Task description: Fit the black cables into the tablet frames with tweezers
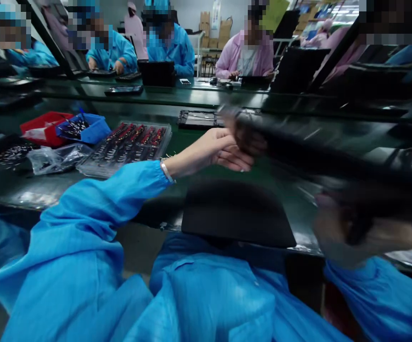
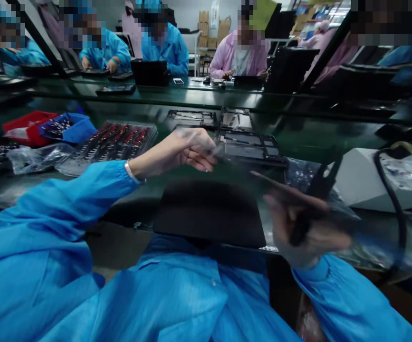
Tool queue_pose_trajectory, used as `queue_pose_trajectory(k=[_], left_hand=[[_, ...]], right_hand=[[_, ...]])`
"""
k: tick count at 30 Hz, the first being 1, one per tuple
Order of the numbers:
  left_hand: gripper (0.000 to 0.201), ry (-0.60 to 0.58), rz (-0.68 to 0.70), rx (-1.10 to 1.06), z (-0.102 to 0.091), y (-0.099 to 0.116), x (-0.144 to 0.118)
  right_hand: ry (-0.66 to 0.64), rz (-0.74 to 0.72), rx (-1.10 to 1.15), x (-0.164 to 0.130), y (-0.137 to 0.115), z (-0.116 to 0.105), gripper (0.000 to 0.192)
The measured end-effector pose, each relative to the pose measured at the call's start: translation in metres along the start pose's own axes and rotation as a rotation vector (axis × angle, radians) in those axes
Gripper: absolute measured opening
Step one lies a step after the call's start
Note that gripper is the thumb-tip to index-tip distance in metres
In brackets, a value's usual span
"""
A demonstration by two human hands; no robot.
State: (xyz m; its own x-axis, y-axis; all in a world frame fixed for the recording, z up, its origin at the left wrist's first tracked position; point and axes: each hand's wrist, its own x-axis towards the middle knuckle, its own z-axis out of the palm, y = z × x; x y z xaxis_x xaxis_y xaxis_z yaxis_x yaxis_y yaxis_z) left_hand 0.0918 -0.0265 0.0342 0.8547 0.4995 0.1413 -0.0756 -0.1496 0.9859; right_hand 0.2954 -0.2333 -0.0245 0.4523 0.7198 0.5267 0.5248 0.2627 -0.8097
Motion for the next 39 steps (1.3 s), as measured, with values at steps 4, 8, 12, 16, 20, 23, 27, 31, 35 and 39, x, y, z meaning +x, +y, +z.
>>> queue_pose_trajectory(k=[4,8,12,16,20,23,27,31,35,39], left_hand=[[0.036,0.002,0.1,0.009,0.013,0.009,-0.029],[0.042,0.119,0.144,0.149,0.021,0.012,-0.038],[0.051,0.196,0.074,0.035,0.026,0.001,-0.035],[0.057,0.231,-0.05,-0.093,0.025,-0.014,-0.029],[0.055,0.25,-0.165,-0.177,0.02,-0.025,-0.025],[0.054,0.261,-0.203,-0.196,0.018,-0.03,-0.023],[0.052,0.271,-0.224,-0.211,0.016,-0.034,-0.021],[0.051,0.275,-0.239,-0.214,0.015,-0.035,-0.019],[0.05,0.28,-0.254,-0.22,0.016,-0.037,-0.017],[0.048,0.258,-0.245,-0.179,0.014,-0.036,-0.017]], right_hand=[[0.427,-0.087,0.151,0.014,-0.013,0.018,0.027],[0.233,0.107,0.338,0.02,-0.031,0.023,0.017],[0.119,0.365,0.428,0.02,-0.038,0.019,0.016],[-0.006,0.466,0.348,0.024,-0.028,0.019,0.015],[-0.14,0.521,0.335,0.026,-0.012,0.021,0.022],[-0.153,0.578,0.366,0.026,-0.004,0.023,0.022],[-0.15,0.605,0.385,0.027,0.0,0.026,0.025],[-0.168,0.623,0.396,0.028,0.003,0.026,0.028],[-0.162,0.661,0.418,0.026,0.007,0.025,0.032],[-0.096,0.683,0.462,0.031,0.0,0.028,0.027]])
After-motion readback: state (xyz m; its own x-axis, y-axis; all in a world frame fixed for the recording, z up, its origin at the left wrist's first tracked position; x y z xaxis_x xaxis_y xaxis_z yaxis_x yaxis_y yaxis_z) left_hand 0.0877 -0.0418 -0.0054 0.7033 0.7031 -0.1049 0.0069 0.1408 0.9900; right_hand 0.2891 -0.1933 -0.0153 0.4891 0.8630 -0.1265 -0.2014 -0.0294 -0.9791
